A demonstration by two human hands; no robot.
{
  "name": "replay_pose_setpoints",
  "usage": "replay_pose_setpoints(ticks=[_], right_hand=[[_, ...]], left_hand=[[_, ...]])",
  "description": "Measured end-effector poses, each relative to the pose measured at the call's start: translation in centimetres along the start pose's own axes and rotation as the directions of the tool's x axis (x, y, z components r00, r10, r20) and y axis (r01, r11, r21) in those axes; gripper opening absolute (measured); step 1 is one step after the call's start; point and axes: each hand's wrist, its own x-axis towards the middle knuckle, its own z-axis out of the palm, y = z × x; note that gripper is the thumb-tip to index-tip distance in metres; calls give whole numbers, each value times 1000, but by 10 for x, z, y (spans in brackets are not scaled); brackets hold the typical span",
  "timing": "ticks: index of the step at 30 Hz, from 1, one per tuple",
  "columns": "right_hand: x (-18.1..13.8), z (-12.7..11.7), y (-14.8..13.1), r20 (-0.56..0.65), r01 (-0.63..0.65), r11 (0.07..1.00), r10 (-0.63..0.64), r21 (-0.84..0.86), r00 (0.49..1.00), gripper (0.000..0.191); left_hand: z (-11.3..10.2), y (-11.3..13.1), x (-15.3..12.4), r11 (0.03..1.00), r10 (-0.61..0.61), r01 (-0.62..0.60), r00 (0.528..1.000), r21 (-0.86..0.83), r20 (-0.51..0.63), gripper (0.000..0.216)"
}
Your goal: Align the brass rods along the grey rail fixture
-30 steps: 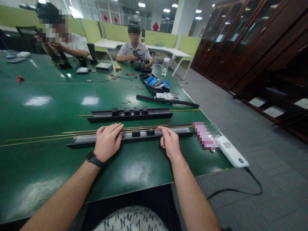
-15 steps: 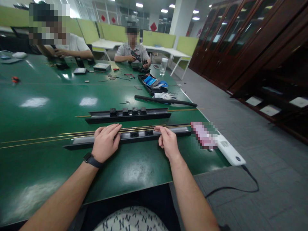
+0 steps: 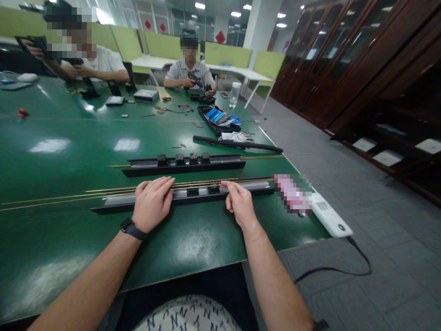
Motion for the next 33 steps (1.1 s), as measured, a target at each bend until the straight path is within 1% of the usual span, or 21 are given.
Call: replay_pose_setpoints(ticks=[4, 11, 22, 33], right_hand=[[0, -1, 0, -4, 2, 1000, -2, 2, 1000, 45], [3, -4, -1, -73, 6, 999, -3, 32, 997, 41], [0, -1, -1, -5, -4, 1000, 3, -10, 1000, 48], [2, -3, -1, -25, -5, 1000, 5, 19, 1000, 47]], left_hand=[[0, -1, 0, 1000, -4, 4, 1000, -13, 4, 38], [0, -1, 0, 1000, -14, 14, 1000, -13, 13, 38], [-1, 0, 0, 1000, -7, 7, 1000, -5, -5, 36], [-1, 0, 0, 1000, -13, 13, 1000, -16, -1, 37]])
